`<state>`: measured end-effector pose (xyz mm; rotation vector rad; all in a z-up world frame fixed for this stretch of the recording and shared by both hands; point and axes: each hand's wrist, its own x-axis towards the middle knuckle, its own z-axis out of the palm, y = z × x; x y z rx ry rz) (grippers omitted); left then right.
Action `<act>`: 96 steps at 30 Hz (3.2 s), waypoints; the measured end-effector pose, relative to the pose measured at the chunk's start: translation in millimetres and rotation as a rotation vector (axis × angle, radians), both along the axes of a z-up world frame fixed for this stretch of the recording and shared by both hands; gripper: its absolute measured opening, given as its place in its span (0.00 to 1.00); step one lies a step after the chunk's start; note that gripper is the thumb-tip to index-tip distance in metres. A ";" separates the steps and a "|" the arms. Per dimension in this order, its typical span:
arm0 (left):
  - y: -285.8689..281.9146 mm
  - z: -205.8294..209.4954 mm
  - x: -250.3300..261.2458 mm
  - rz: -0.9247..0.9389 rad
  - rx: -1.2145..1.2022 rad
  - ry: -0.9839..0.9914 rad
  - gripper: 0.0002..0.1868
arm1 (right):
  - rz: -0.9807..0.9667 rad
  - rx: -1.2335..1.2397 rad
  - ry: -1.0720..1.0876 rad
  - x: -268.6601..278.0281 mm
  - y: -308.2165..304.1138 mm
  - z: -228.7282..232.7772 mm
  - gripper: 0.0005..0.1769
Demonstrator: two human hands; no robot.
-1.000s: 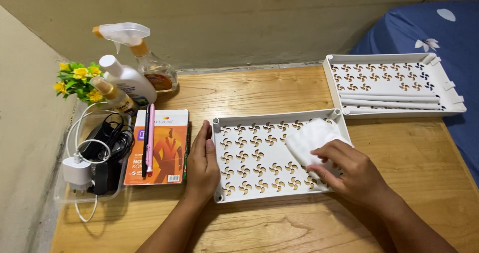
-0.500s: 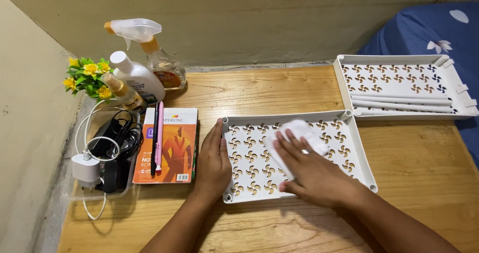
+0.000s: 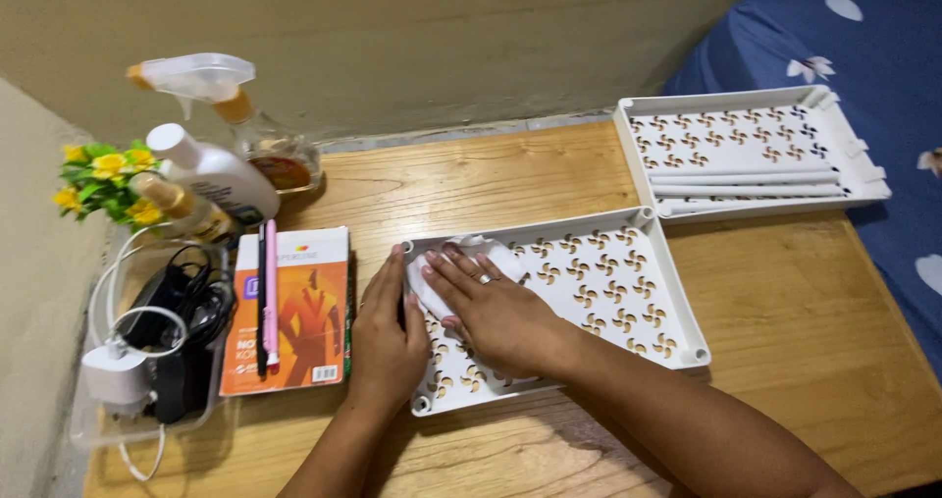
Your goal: The user is assembling a two-tier white plastic rack on a wooden table.
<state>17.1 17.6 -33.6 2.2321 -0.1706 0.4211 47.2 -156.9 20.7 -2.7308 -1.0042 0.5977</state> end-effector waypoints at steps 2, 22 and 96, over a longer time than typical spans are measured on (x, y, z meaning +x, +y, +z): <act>-0.6 2.5 -1.6 -0.013 -0.004 0.008 0.30 | -0.049 -0.022 0.025 -0.7 -14.4 1.2 0.38; -5.5 -0.7 -2.4 0.017 0.032 0.041 0.27 | -0.238 -0.086 -0.075 -9.0 -82.8 -15.2 0.39; -9.1 10.3 -2.8 0.029 0.022 0.050 0.29 | -0.108 -0.019 0.050 -37.2 -72.2 0.8 0.68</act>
